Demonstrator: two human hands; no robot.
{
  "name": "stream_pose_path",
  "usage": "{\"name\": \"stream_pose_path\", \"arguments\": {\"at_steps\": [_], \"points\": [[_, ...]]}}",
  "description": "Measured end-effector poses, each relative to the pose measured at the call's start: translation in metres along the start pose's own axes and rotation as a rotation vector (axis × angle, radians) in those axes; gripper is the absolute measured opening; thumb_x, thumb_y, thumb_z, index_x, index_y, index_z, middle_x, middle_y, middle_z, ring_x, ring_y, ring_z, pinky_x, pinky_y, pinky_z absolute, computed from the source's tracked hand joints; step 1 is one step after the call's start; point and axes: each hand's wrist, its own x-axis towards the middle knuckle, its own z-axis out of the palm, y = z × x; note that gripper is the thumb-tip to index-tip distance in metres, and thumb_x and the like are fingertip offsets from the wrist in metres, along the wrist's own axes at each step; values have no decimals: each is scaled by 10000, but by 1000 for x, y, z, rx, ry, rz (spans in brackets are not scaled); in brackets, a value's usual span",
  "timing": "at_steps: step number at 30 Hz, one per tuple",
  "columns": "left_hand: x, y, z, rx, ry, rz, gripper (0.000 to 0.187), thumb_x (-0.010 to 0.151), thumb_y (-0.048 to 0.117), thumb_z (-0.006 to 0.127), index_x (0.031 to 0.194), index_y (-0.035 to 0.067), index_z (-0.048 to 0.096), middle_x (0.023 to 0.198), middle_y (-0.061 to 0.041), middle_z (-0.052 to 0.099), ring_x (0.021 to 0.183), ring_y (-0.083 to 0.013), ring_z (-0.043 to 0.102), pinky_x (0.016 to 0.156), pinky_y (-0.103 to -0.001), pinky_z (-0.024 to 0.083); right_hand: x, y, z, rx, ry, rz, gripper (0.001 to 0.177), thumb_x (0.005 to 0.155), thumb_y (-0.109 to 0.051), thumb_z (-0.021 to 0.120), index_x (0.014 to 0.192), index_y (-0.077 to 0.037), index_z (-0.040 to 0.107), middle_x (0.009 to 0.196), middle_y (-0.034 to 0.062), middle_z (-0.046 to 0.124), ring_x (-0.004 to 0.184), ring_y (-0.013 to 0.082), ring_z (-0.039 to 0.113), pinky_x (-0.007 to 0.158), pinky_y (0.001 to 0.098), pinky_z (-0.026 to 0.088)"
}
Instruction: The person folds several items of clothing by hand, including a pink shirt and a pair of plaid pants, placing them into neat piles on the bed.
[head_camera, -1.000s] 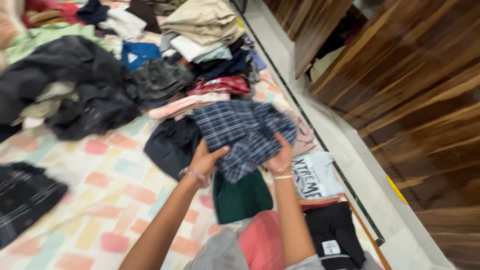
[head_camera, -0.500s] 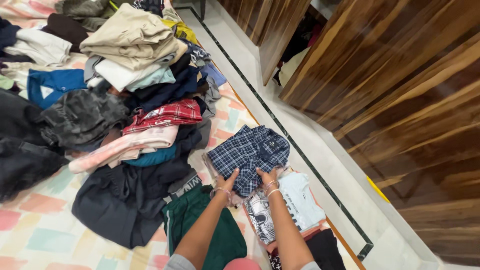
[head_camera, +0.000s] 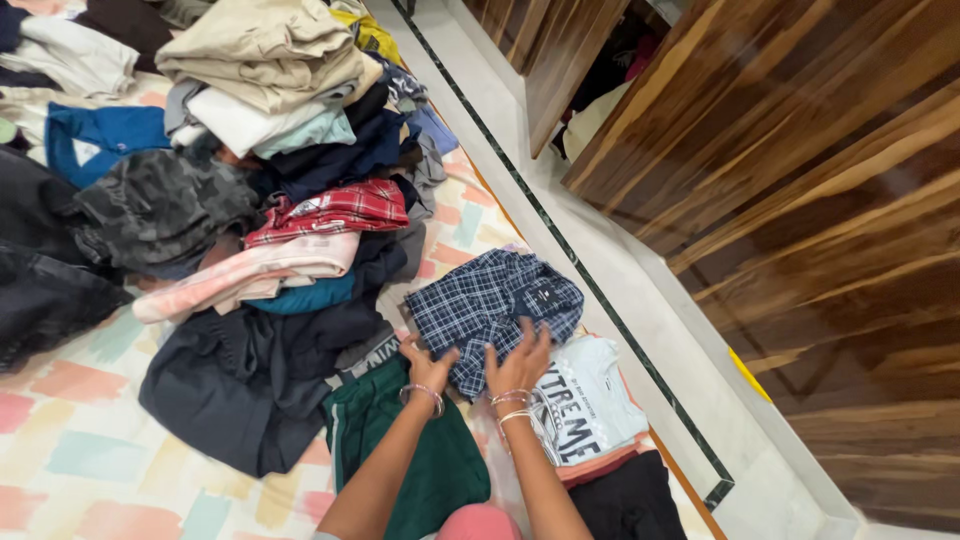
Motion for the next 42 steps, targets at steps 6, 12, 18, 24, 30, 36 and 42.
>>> {"name": "stream_pose_path", "arguments": {"at_steps": [6, 12, 18, 24, 30, 36, 42], "points": [[-13, 22, -27, 471, -165, 58, 1028, 618, 41, 922, 1434, 159, 308, 1115, -162, 690, 886, -294, 741, 800, -355, 595, -9, 14, 52, 81, -290, -299, 506, 1006, -213, 566, 1499, -103, 536, 1633, 269, 344, 1498, 474, 290, 1187, 557, 244], [-19, 70, -44, 1016, -334, 264, 471, 823, 353, 853, 1184, 160, 619, 1087, -107, 722, 1024, -341, 689, 866, -455, 553, -24, 29, 34, 221, -152, 3, 207, 890, -194, 717, 1076, -102, 720, 1255, 161, 600, 1265, 329, 558, 1122, 437, 430], [-21, 65, -35, 1093, -313, 408, 301, 793, 278, 810, 977, 91, 663, 1100, -110, 652, 1105, -325, 617, 914, -443, 540, -77, 61, 49, 865, -334, 768, 271, 881, -190, 780, 1009, -46, 589, 890, 180, 691, 751, 263, 679, 662, 332, 572], [2, 28, -33, 962, -312, 431, 185, 878, 215, 738, 977, 82, 656, 1030, -143, 672, 991, -370, 668, 851, -469, 551, -111, 70, 66, 1074, -507, 887, 171, 962, -158, 633, 1067, -24, 644, 870, 115, 756, 696, 159, 714, 633, 268, 577], [23, 30, -34, 1029, -464, 444, 189, 946, 176, 677, 1061, 72, 567, 1014, -191, 699, 964, -426, 665, 811, -524, 524, -88, 51, 52, 1303, -679, 911, 266, 1045, -310, 529, 970, -59, 578, 790, 134, 697, 512, 121, 514, 467, 246, 422], [13, 55, -29, 869, -503, 523, 222, 909, 56, 671, 1088, 75, 541, 986, -199, 712, 952, -435, 676, 782, -518, 527, -72, 14, 24, 1275, -525, 1161, 413, 975, -520, 460, 897, -120, 529, 632, 92, 585, 444, 124, 499, 412, 233, 356], [8, 73, -42, 727, -476, 445, 408, 842, 34, 732, 1190, 71, 524, 978, -195, 708, 951, -398, 688, 806, -477, 543, -90, 54, 61, 993, -557, 736, 432, 965, -351, 717, 717, -135, 436, 508, -9, 474, 341, 77, 374, 298, 248, 253]]}}
